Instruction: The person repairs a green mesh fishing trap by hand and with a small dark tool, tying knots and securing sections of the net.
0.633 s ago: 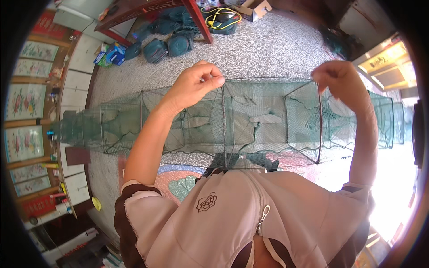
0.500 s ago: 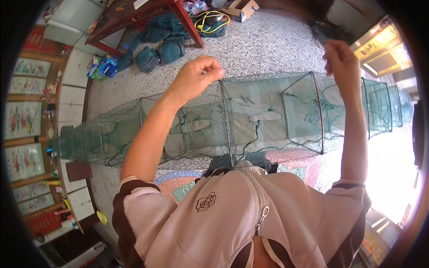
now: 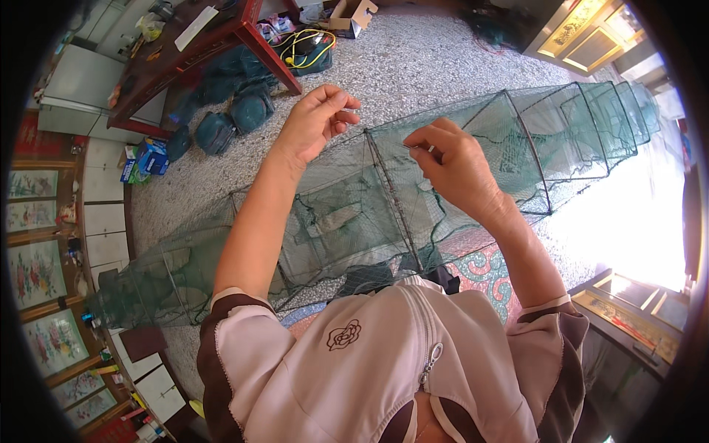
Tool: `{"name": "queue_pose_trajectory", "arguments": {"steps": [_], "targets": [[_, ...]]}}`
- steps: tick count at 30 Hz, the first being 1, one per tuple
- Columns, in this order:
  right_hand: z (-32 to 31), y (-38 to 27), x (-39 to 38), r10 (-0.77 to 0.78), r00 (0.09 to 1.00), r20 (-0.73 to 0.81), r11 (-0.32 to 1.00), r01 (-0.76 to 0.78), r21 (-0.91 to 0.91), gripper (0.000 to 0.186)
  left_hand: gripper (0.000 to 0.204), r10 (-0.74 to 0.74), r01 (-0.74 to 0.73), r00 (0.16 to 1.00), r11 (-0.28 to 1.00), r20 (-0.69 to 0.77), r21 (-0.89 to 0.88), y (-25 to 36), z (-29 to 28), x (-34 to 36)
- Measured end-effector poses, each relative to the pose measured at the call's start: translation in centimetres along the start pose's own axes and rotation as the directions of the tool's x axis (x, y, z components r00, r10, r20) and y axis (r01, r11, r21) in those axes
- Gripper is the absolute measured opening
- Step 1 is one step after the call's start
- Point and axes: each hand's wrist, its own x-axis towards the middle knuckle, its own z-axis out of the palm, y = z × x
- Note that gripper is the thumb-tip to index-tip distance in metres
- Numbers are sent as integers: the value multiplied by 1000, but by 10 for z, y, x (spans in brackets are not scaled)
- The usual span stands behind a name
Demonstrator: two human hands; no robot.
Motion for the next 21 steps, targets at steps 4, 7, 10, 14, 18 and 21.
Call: {"name": "queue_pose_trajectory", "arguments": {"steps": [4,7,10,14,18,21], "targets": [[14,5,1,-8,998,-56,996,3,-88,10,10,13,-7,999,990,44,-139,-8,-2,-2],[20,2,3,62,997,-48,995,-66,-79,11,10,3,8,998,985,63,-173,-11,-3,-3],[30,6,5,67,993,-97,997,-69,-26,10,10,-13,24,997,990,81,-138,-12,-5,-3],[47,6,8,75,985,-157,997,-70,36,10,13,-128,124,990,991,61,56,-11,1,-6],[62,6,17,-7,970,-244,998,23,61,14,15,-178,176,982,984,61,32,-11,0,-7],[60,4,23,-68,969,-236,997,74,20,16,14,-153,153,988,988,-12,30,-11,8,-11]]}}
